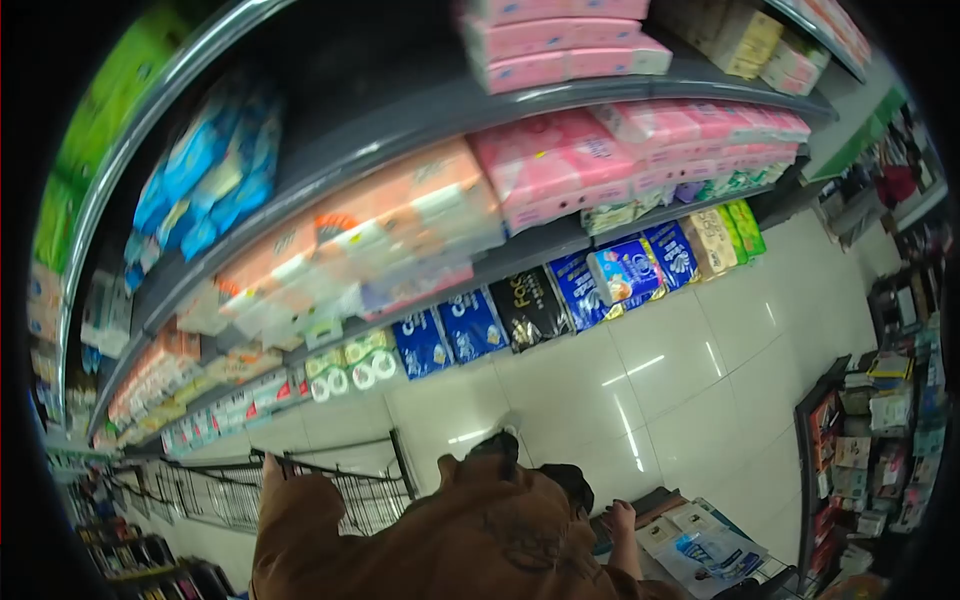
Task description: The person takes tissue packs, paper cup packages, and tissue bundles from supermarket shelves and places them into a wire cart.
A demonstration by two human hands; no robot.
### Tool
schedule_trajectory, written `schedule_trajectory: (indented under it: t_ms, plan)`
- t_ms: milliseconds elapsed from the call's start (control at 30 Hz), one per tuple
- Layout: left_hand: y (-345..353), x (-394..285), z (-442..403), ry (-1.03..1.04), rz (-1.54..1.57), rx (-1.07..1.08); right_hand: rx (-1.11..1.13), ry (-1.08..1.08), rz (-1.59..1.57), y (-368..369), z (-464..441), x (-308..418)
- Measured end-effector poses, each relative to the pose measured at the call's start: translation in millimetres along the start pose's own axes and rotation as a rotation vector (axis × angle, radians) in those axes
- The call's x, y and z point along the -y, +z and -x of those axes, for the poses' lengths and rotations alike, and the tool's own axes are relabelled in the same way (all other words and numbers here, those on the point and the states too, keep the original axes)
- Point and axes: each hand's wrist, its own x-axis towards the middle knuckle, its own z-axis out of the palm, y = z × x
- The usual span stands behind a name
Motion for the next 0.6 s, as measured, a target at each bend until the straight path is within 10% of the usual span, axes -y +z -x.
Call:
schedule_trajectory:
  t_ms: [600]
  plan:
    - [335,-89,239,0.094,-0.077,0.078,0.083,0.185,-0.033,-209,-211,141]
